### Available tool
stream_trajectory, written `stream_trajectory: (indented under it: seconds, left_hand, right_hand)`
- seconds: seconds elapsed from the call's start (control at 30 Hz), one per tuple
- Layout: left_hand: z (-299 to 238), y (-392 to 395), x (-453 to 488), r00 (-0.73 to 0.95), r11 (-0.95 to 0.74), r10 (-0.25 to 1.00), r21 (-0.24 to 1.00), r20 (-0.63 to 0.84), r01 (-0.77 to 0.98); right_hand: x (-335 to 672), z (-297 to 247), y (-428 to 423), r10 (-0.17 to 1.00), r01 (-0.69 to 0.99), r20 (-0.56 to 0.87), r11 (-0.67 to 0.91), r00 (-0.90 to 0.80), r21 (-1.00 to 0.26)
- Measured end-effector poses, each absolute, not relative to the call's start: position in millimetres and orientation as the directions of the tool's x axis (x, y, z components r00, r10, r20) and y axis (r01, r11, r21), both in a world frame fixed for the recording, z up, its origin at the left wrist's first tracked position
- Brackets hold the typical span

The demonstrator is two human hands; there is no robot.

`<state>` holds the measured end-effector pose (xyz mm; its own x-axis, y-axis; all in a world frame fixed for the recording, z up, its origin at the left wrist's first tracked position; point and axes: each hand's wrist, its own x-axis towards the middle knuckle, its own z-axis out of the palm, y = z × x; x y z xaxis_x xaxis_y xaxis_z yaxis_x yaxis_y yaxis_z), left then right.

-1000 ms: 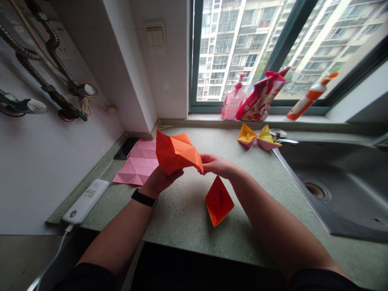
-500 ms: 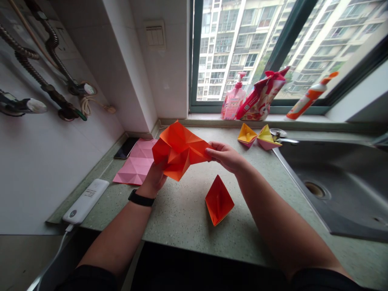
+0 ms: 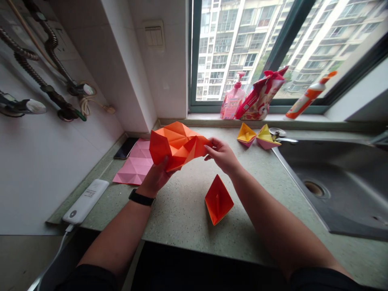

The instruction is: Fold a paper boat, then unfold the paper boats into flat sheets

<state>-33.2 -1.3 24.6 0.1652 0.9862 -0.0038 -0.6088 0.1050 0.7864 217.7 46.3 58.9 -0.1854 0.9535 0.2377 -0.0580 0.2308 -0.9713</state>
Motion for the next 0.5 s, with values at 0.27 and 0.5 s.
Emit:
stream_trajectory:
  seconds: [0.27,0.5]
  left_hand:
    - [13,-6,-27,0.306,0.256,0.949,0.745,-0.074,-0.616]
    - [25,-7,-25,0.248,0.185,0.968,0.756,-0.031,-0.628]
  right_hand:
    - [211,51,42,0.859,0.004,0.512,0.512,0.000,-0.859]
    - [207,61,38,0.976,-0.151,0.160,0.138,-0.144,-0.979]
